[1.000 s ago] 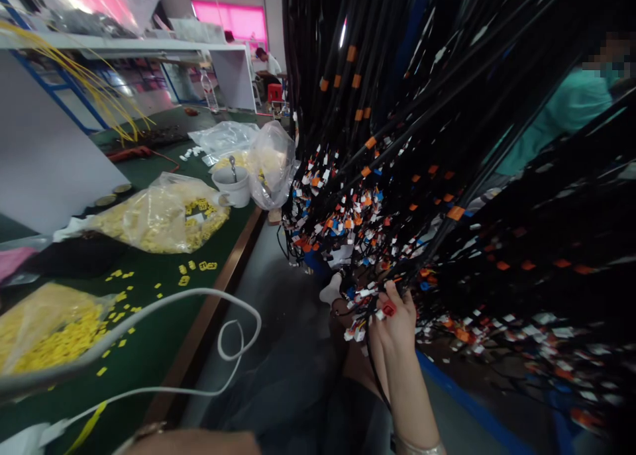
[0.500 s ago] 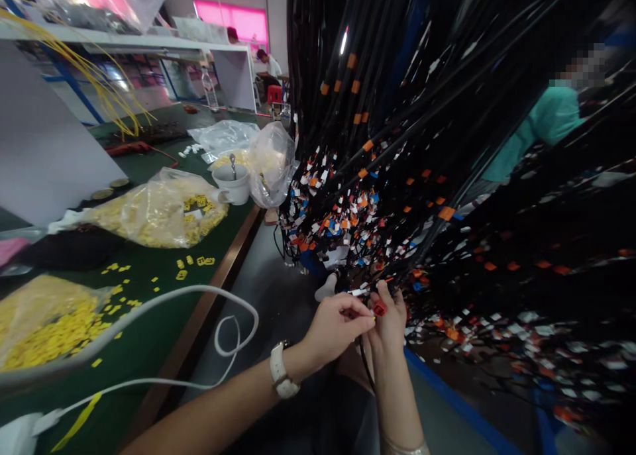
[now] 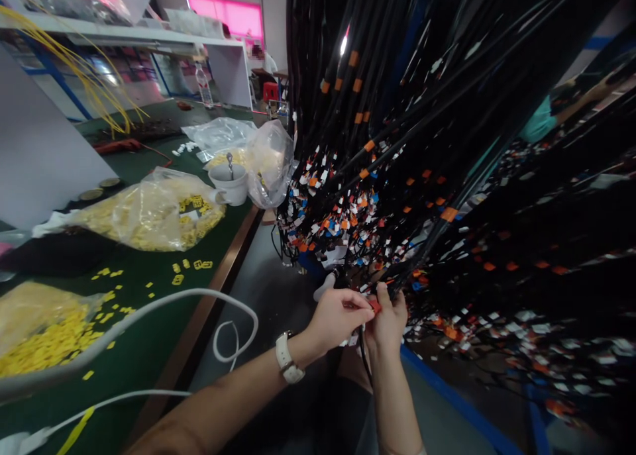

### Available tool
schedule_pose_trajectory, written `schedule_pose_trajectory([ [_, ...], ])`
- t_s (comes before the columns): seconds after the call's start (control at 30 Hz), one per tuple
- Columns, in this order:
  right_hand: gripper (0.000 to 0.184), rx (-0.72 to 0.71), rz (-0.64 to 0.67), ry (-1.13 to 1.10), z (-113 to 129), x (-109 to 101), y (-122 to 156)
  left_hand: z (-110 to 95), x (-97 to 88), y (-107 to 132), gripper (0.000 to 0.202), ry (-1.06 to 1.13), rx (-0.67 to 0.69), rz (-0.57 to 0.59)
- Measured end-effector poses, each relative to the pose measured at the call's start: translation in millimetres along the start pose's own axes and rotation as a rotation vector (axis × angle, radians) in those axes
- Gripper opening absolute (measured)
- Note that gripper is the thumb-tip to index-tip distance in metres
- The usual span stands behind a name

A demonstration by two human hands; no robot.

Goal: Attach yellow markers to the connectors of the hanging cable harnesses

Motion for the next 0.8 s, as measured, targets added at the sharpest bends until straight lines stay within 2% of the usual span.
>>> schedule_pose_trajectory([
  [0.3, 0.029, -0.007, -0.009, 0.057, -4.1, 0.0, -3.0, 5.3, -7.1, 0.0, 0.012, 0.074, -0.053, -0.039],
  [0.8, 0.027, 0.013, 0.007, 0.089, -0.8, 1.9, -1.4, 6.3, -10.1, -4.4, 0.012, 0.111, -0.073, 0.010],
])
Point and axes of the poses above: each hand's wrist, its own y-axis away from the middle knuckle, its own x-axis out of the palm, z = x × y, the point moved 5 cm from there along -y, towards the middle knuckle, and after that the axes turned 6 degrees about x, right-handed, at the moved point
